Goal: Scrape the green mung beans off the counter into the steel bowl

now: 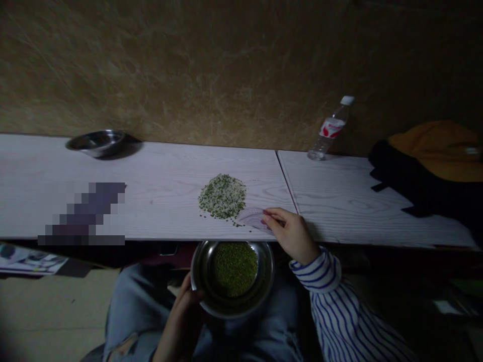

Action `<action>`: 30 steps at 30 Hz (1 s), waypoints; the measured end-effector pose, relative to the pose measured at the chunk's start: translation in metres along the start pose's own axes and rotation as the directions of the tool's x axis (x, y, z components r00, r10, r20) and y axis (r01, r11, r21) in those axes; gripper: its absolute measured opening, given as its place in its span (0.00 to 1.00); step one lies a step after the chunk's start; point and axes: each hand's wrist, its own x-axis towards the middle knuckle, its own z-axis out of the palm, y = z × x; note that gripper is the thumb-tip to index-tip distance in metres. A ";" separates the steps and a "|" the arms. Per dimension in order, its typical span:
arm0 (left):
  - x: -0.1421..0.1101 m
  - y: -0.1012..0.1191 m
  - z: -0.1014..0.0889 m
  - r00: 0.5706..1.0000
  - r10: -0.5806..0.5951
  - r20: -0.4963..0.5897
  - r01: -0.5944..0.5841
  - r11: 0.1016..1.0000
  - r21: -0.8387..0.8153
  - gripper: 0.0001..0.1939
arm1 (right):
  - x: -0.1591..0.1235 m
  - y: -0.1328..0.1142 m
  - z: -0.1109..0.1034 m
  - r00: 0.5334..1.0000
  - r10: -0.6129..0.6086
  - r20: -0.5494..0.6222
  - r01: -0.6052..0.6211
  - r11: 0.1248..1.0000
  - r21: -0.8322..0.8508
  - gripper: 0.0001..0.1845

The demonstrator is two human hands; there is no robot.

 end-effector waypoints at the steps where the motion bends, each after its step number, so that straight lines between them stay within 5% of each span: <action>1: 0.000 0.000 -0.001 1.000 -0.006 -0.001 0.006 1.000 0.008 0.26 | -0.001 0.000 -0.002 1.000 0.002 -0.025 -0.001 1.000 0.010 0.21; 7: 0.002 -0.002 -0.003 1.000 -0.001 -0.020 0.001 1.000 0.007 0.26 | -0.013 0.007 -0.013 0.990 0.032 -0.137 -0.037 0.999 -0.035 0.22; 17: 0.002 0.000 -0.002 1.000 0.009 0.006 -0.009 1.000 0.002 0.24 | -0.029 -0.001 0.014 0.996 -0.056 -0.066 0.044 0.985 -0.164 0.15; 30: 0.003 0.001 -0.004 1.000 0.004 0.005 -0.005 1.000 0.011 0.23 | -0.011 0.007 0.010 0.997 -0.018 -0.068 0.011 0.995 -0.096 0.18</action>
